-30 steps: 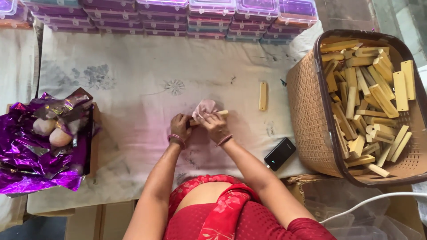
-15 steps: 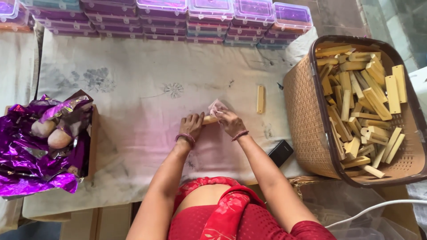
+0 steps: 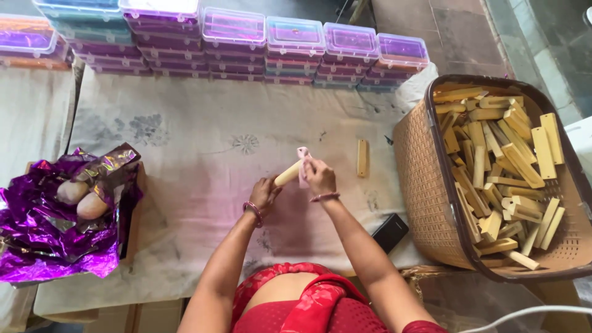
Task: Wrap small wooden blocks in silver foil and pack them into containers.
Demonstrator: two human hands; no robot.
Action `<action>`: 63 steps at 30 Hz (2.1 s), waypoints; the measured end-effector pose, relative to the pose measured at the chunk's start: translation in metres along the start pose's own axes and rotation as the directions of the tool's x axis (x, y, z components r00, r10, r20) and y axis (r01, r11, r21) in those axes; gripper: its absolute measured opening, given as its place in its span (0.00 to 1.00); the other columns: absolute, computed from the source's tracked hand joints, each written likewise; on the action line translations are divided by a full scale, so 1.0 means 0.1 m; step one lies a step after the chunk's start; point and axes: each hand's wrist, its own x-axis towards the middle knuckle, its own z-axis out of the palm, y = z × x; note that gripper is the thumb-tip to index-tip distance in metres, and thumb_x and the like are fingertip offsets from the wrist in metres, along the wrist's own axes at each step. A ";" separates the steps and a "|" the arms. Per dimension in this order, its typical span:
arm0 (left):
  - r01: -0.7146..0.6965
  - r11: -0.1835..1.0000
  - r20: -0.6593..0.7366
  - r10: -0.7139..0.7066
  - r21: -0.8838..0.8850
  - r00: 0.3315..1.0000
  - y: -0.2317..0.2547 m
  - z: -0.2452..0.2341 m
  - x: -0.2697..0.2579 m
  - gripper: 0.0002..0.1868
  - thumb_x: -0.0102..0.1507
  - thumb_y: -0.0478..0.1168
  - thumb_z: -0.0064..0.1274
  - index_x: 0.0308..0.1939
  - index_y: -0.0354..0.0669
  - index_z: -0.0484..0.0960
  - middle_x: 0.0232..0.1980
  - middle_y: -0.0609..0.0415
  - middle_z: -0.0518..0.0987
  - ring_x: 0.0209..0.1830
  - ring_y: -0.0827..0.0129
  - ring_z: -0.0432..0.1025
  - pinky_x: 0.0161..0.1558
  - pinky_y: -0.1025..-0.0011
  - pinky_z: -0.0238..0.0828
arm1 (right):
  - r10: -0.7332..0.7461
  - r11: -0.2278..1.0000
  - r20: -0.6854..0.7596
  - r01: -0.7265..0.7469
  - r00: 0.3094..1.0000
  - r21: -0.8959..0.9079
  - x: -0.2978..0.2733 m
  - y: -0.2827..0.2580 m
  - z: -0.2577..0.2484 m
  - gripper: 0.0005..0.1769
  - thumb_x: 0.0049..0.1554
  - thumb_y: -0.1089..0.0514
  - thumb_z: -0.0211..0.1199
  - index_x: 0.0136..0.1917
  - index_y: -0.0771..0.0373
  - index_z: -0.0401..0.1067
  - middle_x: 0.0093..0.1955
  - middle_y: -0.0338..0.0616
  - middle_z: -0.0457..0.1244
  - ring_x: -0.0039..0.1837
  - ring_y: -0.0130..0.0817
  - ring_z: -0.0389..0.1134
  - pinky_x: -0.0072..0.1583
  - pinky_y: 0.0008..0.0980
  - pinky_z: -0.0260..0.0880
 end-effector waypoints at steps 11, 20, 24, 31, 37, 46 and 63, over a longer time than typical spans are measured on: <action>0.281 0.837 0.150 -0.238 -0.469 0.960 -0.23 0.15 0.21 0.22 0.69 0.46 0.53 0.64 0.42 0.73 0.54 0.49 0.80 0.50 0.60 0.77 0.52 0.61 0.75 | -0.118 0.993 0.030 0.118 0.993 -0.006 -0.04 0.12 0.19 0.16 0.59 0.51 0.66 0.58 0.59 0.79 0.53 0.50 0.72 0.53 0.45 0.75 0.56 0.40 0.75; 0.361 -0.026 0.354 -0.275 -0.932 0.894 0.60 -0.32 0.38 0.23 0.71 0.47 0.46 0.67 0.40 0.72 0.56 0.49 0.81 0.49 0.65 0.78 0.51 0.65 0.81 | -0.699 0.711 0.035 0.699 0.714 -0.073 -0.76 -0.54 0.15 0.26 0.64 0.53 0.61 0.73 0.62 0.67 0.76 0.58 0.56 0.74 0.53 0.60 0.70 0.49 0.63; 0.561 0.067 0.488 -0.415 -0.825 0.768 0.64 -0.14 0.31 0.21 0.71 0.52 0.42 0.61 0.46 0.75 0.47 0.58 0.82 0.41 0.73 0.76 0.38 0.74 0.75 | -0.689 0.709 -0.015 0.670 0.724 -0.220 -0.31 -0.57 0.08 0.32 0.68 0.44 0.46 0.79 0.62 0.59 0.82 0.57 0.50 0.84 0.53 0.47 0.79 0.52 0.44; 0.531 0.138 0.444 -0.398 -0.836 0.802 0.69 -0.13 0.36 0.22 0.74 0.57 0.45 0.59 0.43 0.76 0.39 0.57 0.77 0.36 0.73 0.72 0.32 0.73 0.69 | -0.597 0.736 -0.090 0.589 0.797 0.333 -0.33 -0.89 0.07 0.42 0.68 0.40 0.49 0.84 0.65 0.44 0.85 0.63 0.41 0.85 0.59 0.40 0.82 0.52 0.37; 0.323 -0.142 0.352 -0.308 -0.936 0.884 0.75 -0.45 0.41 0.28 0.72 0.56 0.39 0.66 0.39 0.72 0.55 0.51 0.79 0.52 0.66 0.77 0.53 0.65 0.78 | -0.811 0.582 0.121 0.810 0.572 0.075 -0.94 -0.56 0.15 0.36 0.70 0.35 0.42 0.81 0.58 0.57 0.87 0.59 0.39 0.88 0.61 0.37 0.84 0.55 0.41; 0.503 0.316 0.423 -0.290 -0.804 0.859 0.85 -0.27 0.17 0.24 0.70 0.50 0.47 0.69 0.48 0.76 0.39 0.58 0.79 0.22 0.81 0.67 0.22 0.80 0.62 | -0.566 0.794 -0.273 0.603 0.778 0.072 -0.14 -0.56 0.07 0.39 0.71 0.39 0.49 0.84 0.62 0.45 0.88 0.59 0.37 0.88 0.56 0.38 0.83 0.51 0.40; 0.507 0.072 0.426 -0.448 -0.859 0.786 0.99 -0.17 0.38 0.25 0.72 0.45 0.36 0.71 0.38 0.65 0.59 0.46 0.76 0.54 0.60 0.74 0.53 0.61 0.76 | -0.295 0.943 -0.148 0.312 0.944 0.114 -0.58 -0.18 0.55 0.25 0.68 0.49 0.54 0.74 0.61 0.61 0.76 0.56 0.49 0.78 0.52 0.52 0.78 0.45 0.52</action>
